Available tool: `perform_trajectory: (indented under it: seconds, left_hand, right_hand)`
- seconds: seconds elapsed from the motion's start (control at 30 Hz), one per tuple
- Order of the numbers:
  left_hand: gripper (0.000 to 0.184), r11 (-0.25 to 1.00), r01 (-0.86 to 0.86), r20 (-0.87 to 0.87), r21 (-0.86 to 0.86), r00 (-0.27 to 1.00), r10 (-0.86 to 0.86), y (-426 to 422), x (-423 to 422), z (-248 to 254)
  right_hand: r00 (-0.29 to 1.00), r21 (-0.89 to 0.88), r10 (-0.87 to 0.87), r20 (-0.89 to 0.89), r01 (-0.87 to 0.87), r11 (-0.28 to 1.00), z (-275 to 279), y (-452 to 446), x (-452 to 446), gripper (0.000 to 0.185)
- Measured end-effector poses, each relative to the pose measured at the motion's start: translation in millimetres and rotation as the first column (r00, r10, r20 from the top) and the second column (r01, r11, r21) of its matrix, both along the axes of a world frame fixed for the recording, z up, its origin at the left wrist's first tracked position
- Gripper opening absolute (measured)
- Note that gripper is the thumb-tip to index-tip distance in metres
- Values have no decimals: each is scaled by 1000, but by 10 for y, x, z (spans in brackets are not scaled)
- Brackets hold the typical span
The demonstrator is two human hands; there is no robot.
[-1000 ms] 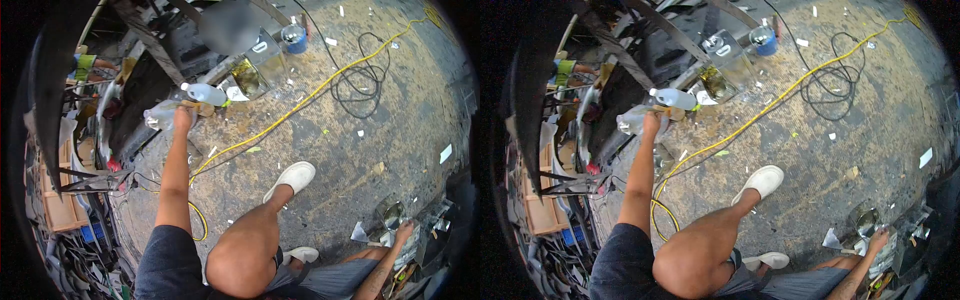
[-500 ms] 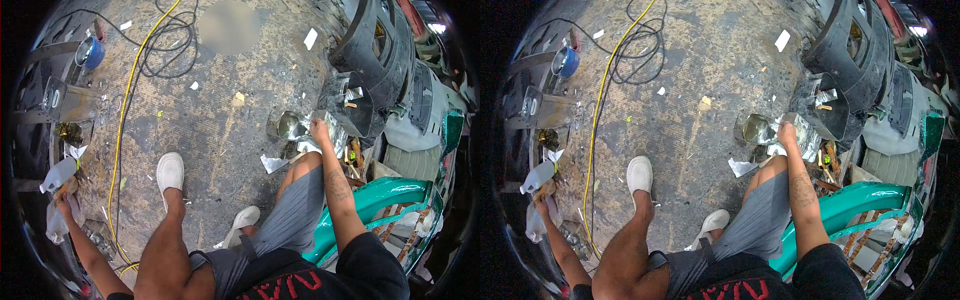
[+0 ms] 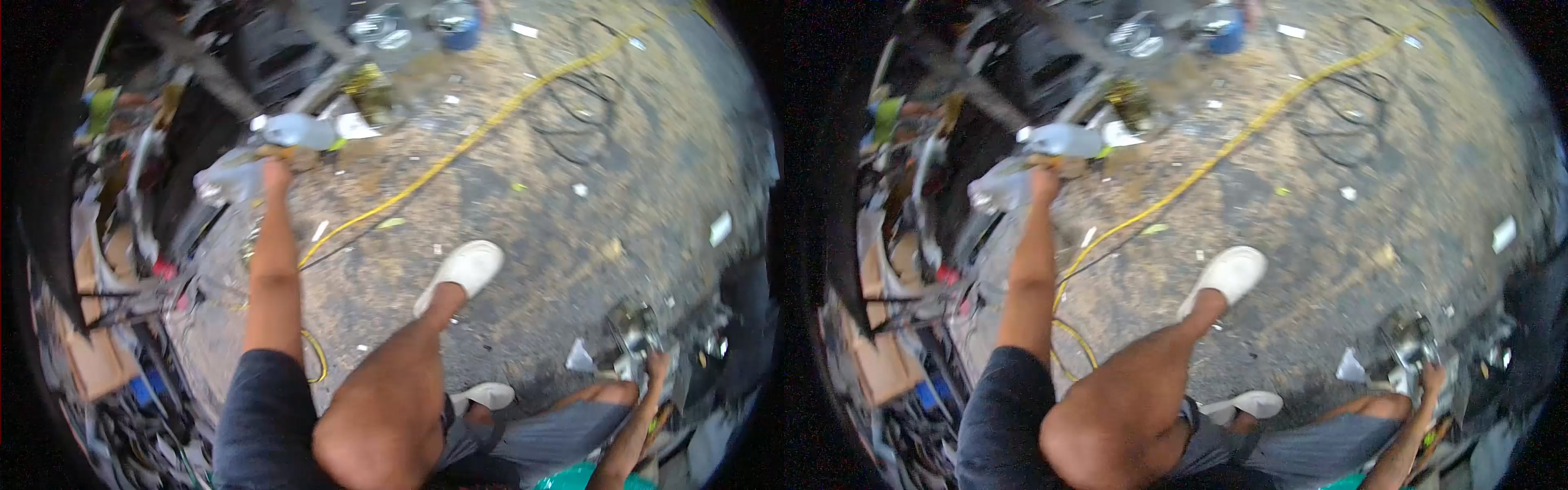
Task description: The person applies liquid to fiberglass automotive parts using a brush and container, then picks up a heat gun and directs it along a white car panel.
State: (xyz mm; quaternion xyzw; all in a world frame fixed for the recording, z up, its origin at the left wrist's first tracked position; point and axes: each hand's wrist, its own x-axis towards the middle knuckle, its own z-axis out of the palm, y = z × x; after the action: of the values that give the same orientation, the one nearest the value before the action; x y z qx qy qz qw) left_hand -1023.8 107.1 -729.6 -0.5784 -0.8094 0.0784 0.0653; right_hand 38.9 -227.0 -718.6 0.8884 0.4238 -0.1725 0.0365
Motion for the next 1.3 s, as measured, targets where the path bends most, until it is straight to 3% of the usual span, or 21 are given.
perform_trajectory:
  seconds: [0.03,0.07,0.1,0.13,0.17,0.23,0.27,0.37,0.5,0.53,0.7,0.77,0.8,0.87,0.97,1.07,1.3]
  left_hand:
    - [16,993,-40,97,107,995,30,-23,27,-66]
    - [16,954,-110,329,280,944,13,-46,165,-17]
    - [16,951,-73,314,300,949,-26,-70,262,52]
    - [17,949,-33,305,313,950,-68,-103,319,127]
    - [17,949,-44,301,312,952,-55,-120,328,204]
    - [20,965,-80,259,249,966,14,-51,409,347]
    - [21,963,-66,264,262,965,-5,-52,452,446]
    - [20,980,-65,310,189,951,4,-9,398,458]
    - [21,984,-116,386,137,921,55,-21,221,127]
    - [21,989,-95,379,114,924,45,-17,258,162]
    - [21,997,-34,368,76,930,3,60,318,298]
    - [20,983,-6,297,184,954,-50,53,358,456]
    - [19,973,17,341,230,935,-97,50,337,514]
    - [18,972,-6,318,235,946,-71,36,391,616]
    - [18,988,-53,415,143,910,-11,14,208,316]
    - [18,989,-48,381,141,924,-10,23,165,14]
    - [21,988,-117,373,105,925,69,138,390,627]
  right_hand:
    - [975,-142,-193,-108,177,974,196,152,-120,37]
    - [996,-20,21,-87,-23,1000,-20,-35,212,40]
    - [952,12,-209,-222,217,976,-47,-46,258,35]
    - [871,-6,-316,-376,339,941,95,25,160,28]
    - [873,-8,-306,-379,327,945,136,66,114,28]
    - [846,219,-160,-508,306,926,284,130,27,28]
    - [808,96,-199,-555,300,949,388,191,19,16]
    - [788,201,-286,-545,454,868,782,515,-701,17]
    - [614,166,-329,-718,610,775,966,674,-1035,19]
    - [597,147,-280,-752,566,811,992,687,-1011,19]
    - [648,129,-283,-708,512,850,1094,808,-1141,21]
    - [670,59,-317,-672,475,878,1083,821,-1110,25]
    - [675,38,-346,-652,485,874,1030,812,-1035,27]
    - [665,16,-366,-651,494,869,952,788,-940,31]
    - [670,37,-353,-653,494,869,1014,926,-1126,38]
    - [720,10,-383,-579,476,879,1103,1008,-1232,41]
    - [724,2,-385,-572,471,882,1177,1049,-1294,55]
